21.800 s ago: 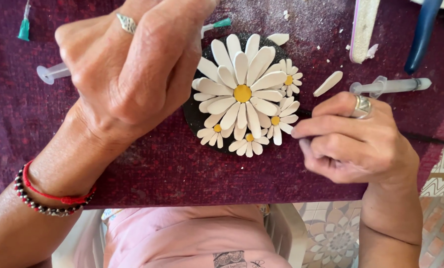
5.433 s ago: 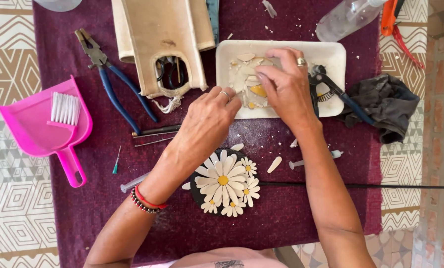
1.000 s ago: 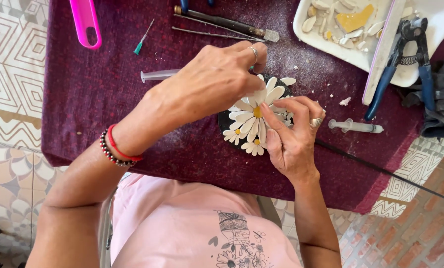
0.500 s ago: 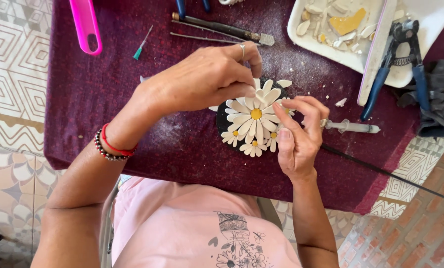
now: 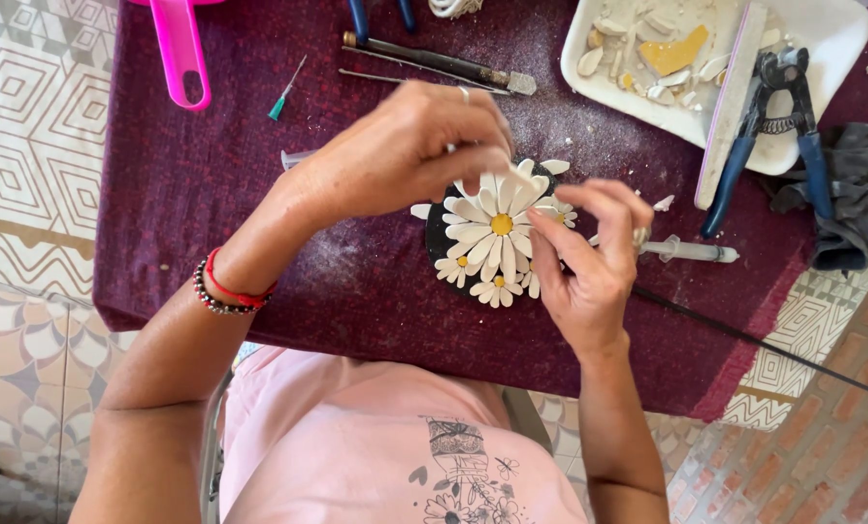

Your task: Assembling a decorative flower by gluing petals onto a base using a syringe and pliers

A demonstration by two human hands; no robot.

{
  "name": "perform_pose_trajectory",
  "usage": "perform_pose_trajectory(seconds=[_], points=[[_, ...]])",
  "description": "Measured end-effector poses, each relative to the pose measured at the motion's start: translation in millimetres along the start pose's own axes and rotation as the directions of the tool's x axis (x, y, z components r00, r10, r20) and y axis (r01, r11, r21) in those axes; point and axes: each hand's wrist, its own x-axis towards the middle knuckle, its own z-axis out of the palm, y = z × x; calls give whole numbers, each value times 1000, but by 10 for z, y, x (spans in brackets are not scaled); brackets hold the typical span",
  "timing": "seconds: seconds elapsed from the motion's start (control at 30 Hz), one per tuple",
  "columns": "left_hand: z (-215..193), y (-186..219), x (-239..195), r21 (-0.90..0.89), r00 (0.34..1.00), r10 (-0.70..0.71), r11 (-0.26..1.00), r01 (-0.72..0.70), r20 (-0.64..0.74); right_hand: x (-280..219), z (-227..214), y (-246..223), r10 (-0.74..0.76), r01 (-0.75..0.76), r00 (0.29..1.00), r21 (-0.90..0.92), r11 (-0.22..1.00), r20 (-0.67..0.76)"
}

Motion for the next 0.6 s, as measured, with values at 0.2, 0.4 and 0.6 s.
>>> perform_pose_trajectory(seconds=[0.2,0.4,0.6], points=[[102,14,-146,-280,933,-238,946,161,-270,393,-33,-24,-142,164,972,-105,981,185],[124,-74,-292,-466,840,-348,875,132,-417,581,-95,-121,-175,260,898,-166,951,403],[83,-96,-298,-419,834,-326,899,128,-445,608,-53,-150,-191,259,901,-130,957,389]])
